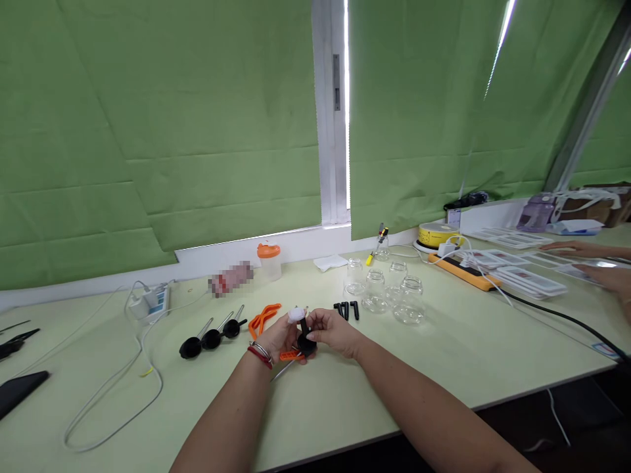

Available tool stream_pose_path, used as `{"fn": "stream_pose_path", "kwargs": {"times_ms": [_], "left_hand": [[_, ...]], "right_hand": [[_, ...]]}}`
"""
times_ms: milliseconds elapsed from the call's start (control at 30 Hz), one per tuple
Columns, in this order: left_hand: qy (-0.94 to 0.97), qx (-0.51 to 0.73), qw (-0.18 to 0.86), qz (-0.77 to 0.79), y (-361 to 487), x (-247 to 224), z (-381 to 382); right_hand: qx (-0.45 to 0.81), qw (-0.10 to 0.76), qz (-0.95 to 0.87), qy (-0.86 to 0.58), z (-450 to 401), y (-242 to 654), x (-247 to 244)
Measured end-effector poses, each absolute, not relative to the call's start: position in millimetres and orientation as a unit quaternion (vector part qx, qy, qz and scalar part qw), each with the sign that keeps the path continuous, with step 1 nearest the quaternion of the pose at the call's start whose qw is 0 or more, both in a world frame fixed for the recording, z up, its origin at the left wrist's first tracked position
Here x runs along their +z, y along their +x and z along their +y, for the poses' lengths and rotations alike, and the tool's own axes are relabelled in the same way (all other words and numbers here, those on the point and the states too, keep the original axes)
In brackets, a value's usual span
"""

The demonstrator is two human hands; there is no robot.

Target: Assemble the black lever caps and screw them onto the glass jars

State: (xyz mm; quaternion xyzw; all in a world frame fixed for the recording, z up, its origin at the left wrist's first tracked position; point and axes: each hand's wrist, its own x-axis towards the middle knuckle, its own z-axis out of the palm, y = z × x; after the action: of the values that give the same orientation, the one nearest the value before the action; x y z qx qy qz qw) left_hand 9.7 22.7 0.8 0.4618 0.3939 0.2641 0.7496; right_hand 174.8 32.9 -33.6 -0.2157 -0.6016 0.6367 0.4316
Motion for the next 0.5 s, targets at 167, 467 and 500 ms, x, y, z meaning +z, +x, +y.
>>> {"fn": "stream_pose_path", "kwargs": {"times_ms": [167,467,500], "left_hand": [[0.467,0.264,0.749,0.389,9.6,2.4,20.9],[0.468,0.267,0.745,0.392,10.7,5.0,18.0],[0.468,0.266,0.745,0.393,10.7,4.9,18.1]], "right_hand": [[0.638,0.433,-0.599,-0.216,32.3,175.3,-32.2],[0.64,0.435,-0.597,-0.213,33.9,178.1,-31.9],[0.638,0.437,-0.597,-0.214,34.4,178.3,-32.2]]}}
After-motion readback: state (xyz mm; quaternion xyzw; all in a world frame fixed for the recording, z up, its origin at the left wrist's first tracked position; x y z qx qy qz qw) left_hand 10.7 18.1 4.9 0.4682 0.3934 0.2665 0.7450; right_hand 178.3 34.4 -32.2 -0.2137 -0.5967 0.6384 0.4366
